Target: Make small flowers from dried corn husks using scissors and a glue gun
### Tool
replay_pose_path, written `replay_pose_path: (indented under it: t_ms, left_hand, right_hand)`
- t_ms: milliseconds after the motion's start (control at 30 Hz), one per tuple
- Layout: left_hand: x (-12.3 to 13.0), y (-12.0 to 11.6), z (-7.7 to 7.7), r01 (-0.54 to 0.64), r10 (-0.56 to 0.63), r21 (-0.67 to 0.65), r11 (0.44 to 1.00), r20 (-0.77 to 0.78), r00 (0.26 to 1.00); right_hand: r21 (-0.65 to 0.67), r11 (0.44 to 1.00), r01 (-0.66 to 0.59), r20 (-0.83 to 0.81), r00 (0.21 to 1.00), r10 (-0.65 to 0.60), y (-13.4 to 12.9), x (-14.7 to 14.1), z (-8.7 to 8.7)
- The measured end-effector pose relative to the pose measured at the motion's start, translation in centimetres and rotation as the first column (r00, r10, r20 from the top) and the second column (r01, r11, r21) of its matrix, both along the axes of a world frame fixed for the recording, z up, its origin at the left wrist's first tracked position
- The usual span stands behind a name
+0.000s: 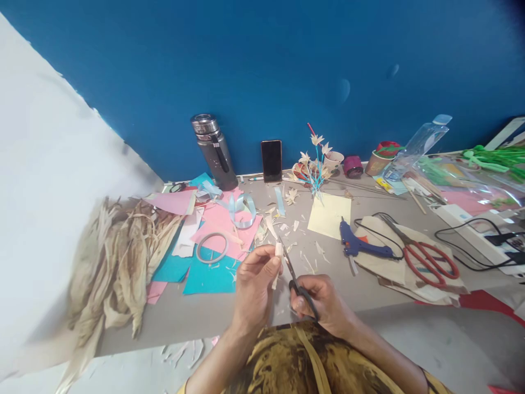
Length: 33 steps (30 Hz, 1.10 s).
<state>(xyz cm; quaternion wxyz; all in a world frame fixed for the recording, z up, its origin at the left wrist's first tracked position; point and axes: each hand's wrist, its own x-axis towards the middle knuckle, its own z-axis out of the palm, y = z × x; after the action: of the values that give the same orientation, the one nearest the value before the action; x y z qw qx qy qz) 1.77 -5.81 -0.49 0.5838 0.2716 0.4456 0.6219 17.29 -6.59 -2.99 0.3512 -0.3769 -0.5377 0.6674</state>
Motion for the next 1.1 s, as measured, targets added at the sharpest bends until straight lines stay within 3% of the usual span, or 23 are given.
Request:
replay_pose_path:
  t_ms: [233,367,500,700,1100]
  left_hand:
    - [-0.5,-0.1,0.6,0.047,-0.047,0.010,0.999,0.017,0.999]
    - [-0.8,0.0,1.1,0.079,-0.079,0.001,0.997,0.034,0.996]
    - [-0.6,0.2,1.1,0.039,-0.038,-0.009,0.999,0.081,0.996]
    - [0.0,0.4,0.8,-0.004,0.009,-0.031,1.000,0.153,0.988]
    - [0.7,0.0,1.0,0.007,-0.003,-0.029,1.000,0.134,0.991]
  right_hand:
    - [-0.018,1.000,0.008,0.014,1.000,-0.008,-0.2,0.3,-0.7]
    - [-0.057,0.996,-0.071,-0.012,0.997,0.070,-0.1,0.6,-0.4]
    - [-0.073,0.989,-0.125,-0.062,0.991,0.121,-0.2,0.7,0.2]
    - [-0.037,0.995,-0.089,0.011,0.996,0.090,-0.4,0.2,0.4]
    - [0.006,1.000,-0.004,0.110,0.994,0.004,-0.4,-0.3,0.7]
